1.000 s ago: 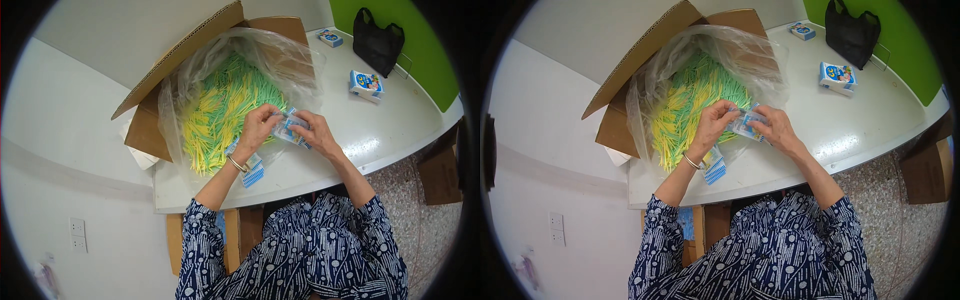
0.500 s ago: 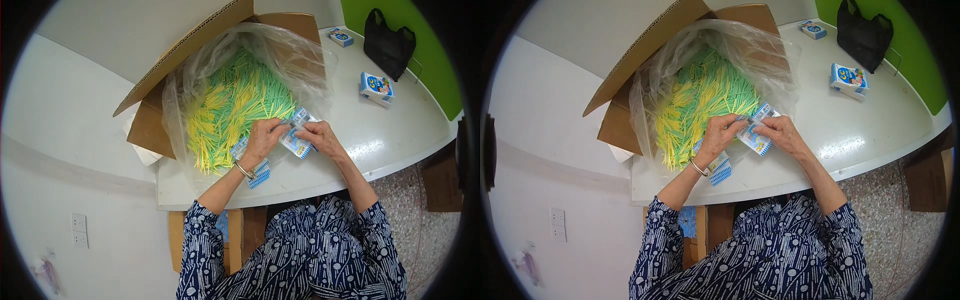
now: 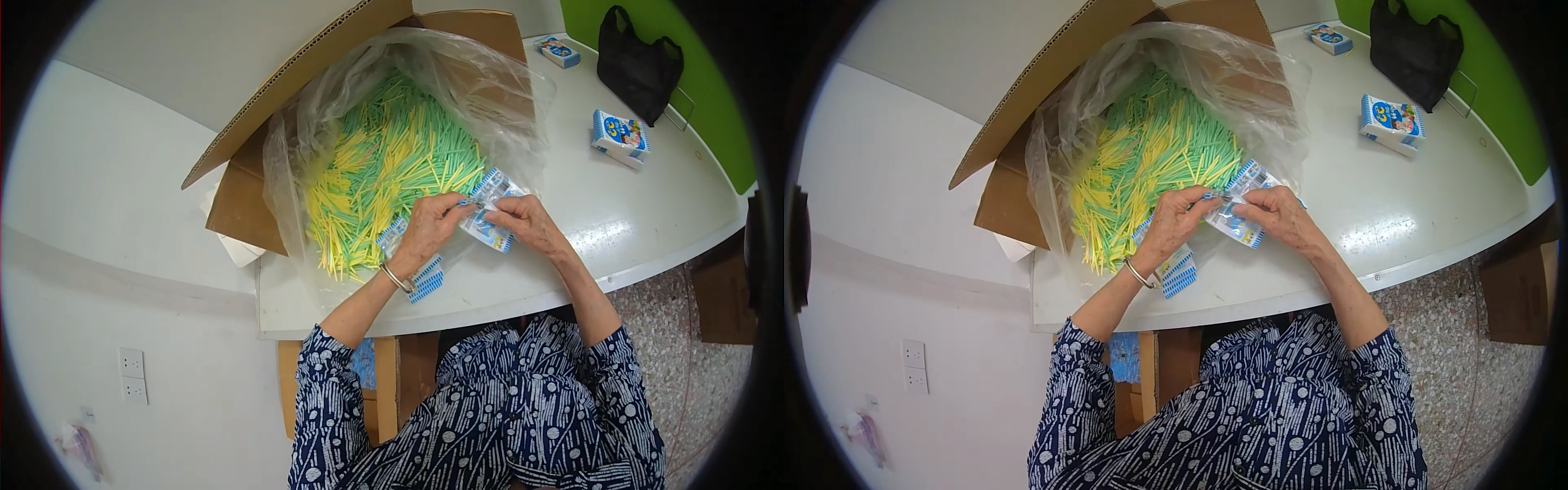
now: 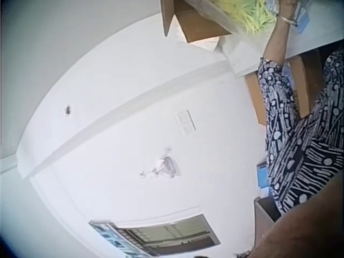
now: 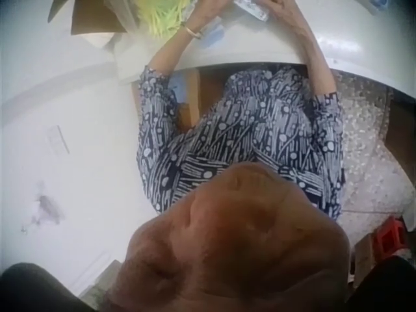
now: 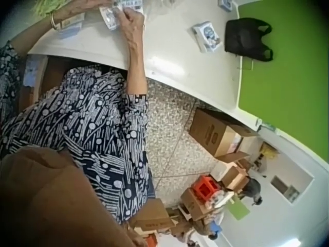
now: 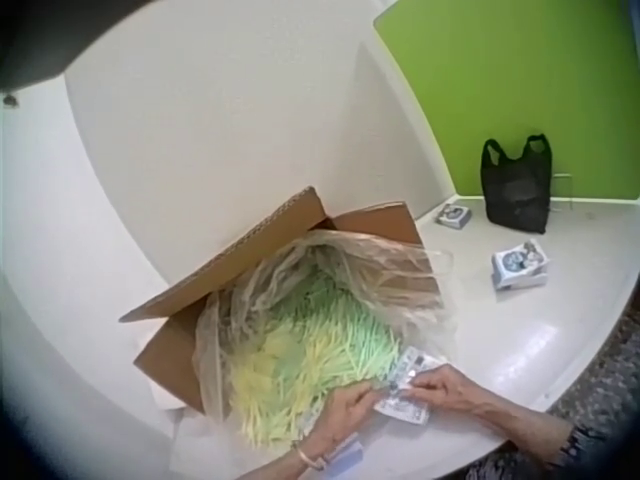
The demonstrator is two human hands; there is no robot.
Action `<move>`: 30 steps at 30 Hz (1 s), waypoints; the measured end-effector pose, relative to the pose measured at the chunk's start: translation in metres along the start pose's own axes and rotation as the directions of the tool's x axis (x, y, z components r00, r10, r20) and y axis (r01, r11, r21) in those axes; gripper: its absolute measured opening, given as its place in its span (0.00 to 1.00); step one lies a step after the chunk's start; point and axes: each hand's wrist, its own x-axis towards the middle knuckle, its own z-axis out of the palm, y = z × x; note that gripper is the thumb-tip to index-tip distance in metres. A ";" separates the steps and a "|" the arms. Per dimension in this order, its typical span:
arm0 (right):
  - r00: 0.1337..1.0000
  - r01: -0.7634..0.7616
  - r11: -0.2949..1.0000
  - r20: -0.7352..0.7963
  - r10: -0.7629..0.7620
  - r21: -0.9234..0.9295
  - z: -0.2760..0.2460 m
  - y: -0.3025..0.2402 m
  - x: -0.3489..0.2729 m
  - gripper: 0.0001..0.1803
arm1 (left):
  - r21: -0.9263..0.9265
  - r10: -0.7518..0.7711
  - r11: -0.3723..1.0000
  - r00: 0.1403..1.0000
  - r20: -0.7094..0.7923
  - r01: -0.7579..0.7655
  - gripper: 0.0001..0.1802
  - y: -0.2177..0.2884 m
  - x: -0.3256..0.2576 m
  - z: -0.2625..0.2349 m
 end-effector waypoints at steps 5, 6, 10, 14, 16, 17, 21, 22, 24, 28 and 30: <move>0.999 -0.032 0.999 -0.032 0.031 -0.033 -0.008 -0.002 -0.002 0.13 | -0.164 0.004 0.986 0.999 0.050 0.004 0.13 -0.018 0.024 -0.031; 0.998 -0.044 0.996 -0.046 0.040 -0.076 -0.007 -0.006 -0.002 0.14 | 0.008 0.070 0.998 0.995 -0.075 -0.070 0.13 -0.043 0.034 -0.053; 0.995 -0.069 0.996 -0.073 0.065 -0.056 -0.009 0.000 0.001 0.15 | 0.536 0.235 0.842 0.939 -0.252 -0.067 0.11 -0.084 0.075 -0.124; 0.994 -0.076 0.997 -0.083 0.074 -0.020 -0.005 -0.003 0.001 0.14 | 0.902 0.106 0.424 0.994 0.032 -0.074 0.10 -0.133 0.093 -0.153; 0.995 -0.074 0.997 -0.068 0.073 -0.013 -0.005 -0.005 0.000 0.14 | 0.918 -0.018 0.389 0.996 0.089 -0.075 0.11 -0.149 0.099 -0.152; 0.995 -0.082 0.997 -0.061 0.081 -0.009 -0.004 -0.008 0.000 0.15 | 0.947 -0.097 0.315 0.991 0.096 -0.061 0.13 -0.156 0.099 -0.152; 0.994 -0.089 0.996 -0.067 0.090 0.020 -0.006 -0.008 -0.002 0.15 | 0.980 -0.135 0.198 0.990 0.035 -0.008 0.16 -0.156 0.100 -0.132; 0.993 -0.091 0.996 -0.071 0.093 0.020 -0.007 -0.007 -0.002 0.15 | 0.980 -0.134 0.199 0.990 0.039 -0.011 0.16 -0.153 0.099 -0.129; 0.994 -0.090 0.996 -0.068 0.089 -0.011 -0.008 -0.005 -0.001 0.15 | 0.981 -0.082 0.192 0.996 0.026 -0.010 0.15 -0.150 0.098 -0.125; 0.994 -0.086 0.996 -0.068 0.086 0.003 -0.006 -0.005 0.000 0.15 | 0.981 -0.076 0.193 0.997 0.025 -0.010 0.14 -0.149 0.096 -0.126; 0.992 -0.107 0.994 -0.066 0.107 0.016 -0.005 -0.008 0.000 0.14 | 0.980 -0.066 0.197 0.998 0.003 0.010 0.13 -0.148 0.095 -0.125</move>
